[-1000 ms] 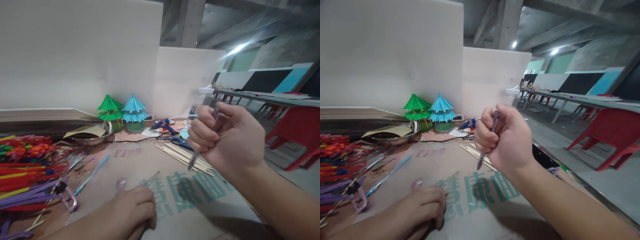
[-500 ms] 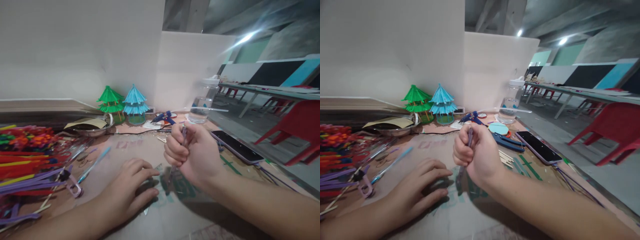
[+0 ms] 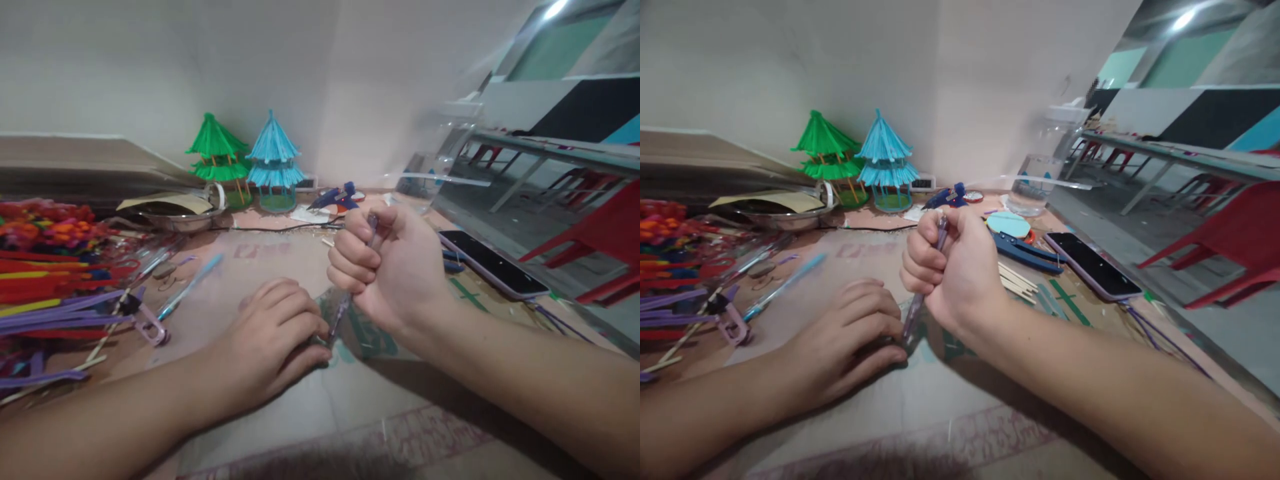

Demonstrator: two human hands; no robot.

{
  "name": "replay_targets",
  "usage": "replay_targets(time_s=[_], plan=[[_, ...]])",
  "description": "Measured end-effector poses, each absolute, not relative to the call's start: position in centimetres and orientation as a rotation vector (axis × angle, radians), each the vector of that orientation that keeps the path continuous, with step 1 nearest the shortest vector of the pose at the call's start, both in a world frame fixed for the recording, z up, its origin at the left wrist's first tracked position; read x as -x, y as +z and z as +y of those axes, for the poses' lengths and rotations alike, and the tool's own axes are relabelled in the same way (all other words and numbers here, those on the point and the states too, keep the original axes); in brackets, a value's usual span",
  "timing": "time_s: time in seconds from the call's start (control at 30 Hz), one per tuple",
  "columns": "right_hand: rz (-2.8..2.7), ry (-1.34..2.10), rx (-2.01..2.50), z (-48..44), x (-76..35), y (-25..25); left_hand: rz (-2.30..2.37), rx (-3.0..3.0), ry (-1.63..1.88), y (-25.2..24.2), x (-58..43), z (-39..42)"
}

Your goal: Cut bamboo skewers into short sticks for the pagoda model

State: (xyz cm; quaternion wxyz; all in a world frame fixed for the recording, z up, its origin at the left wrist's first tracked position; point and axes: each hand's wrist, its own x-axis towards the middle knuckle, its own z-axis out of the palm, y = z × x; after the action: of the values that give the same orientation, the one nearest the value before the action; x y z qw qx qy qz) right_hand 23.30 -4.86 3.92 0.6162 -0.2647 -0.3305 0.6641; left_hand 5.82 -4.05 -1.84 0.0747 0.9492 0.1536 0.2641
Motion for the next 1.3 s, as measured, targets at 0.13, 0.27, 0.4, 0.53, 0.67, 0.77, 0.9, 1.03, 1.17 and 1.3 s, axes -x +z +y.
replay_targets(time_s=[0.13, 0.27, 0.4, 0.53, 0.67, 0.77, 0.9, 1.03, 1.17, 1.3], plan=[[-0.744, 1.532, 0.653, -5.01, -23.25, 4.10, 0.463, -2.873, 0.785, -2.08, -5.84, -3.99], [-0.793, 1.536, 0.638, -5.08, -23.39, 4.00, 0.486, -2.876, 0.765, -2.11, -5.84, -4.01], [-0.814, 1.542, 0.608, -5.03, -23.49, 3.83, 0.477, -2.878, 0.784, -2.08, -5.84, -4.01], [-0.804, 1.523, 0.621, -5.02, -23.36, 3.86, 0.451, -2.891, 0.809, -2.06, -5.89, -3.95], [-0.795, 1.513, 0.637, -5.05, -23.21, 3.92, 0.446, -2.895, 0.808, -2.07, -5.90, -3.94], [-0.790, 1.508, 0.627, -5.06, -23.17, 3.88, 0.457, -2.889, 0.796, -2.09, -5.88, -3.97], [-0.794, 1.504, 0.606, -5.07, -23.14, 3.79, 0.450, -2.880, 0.801, -2.08, -5.88, -3.98], [-0.794, 1.500, 0.603, -5.11, -23.08, 3.80, 0.429, -2.880, 0.819, -2.08, -5.93, -3.93], [-0.812, 1.497, 0.619, -5.08, -23.02, 3.84, 0.424, -2.879, 0.843, -2.17, -5.95, -3.86], [-0.841, 1.499, 0.604, -5.05, -23.02, 3.86, 0.400, -2.871, 0.853, -2.22, -5.92, -3.83]])
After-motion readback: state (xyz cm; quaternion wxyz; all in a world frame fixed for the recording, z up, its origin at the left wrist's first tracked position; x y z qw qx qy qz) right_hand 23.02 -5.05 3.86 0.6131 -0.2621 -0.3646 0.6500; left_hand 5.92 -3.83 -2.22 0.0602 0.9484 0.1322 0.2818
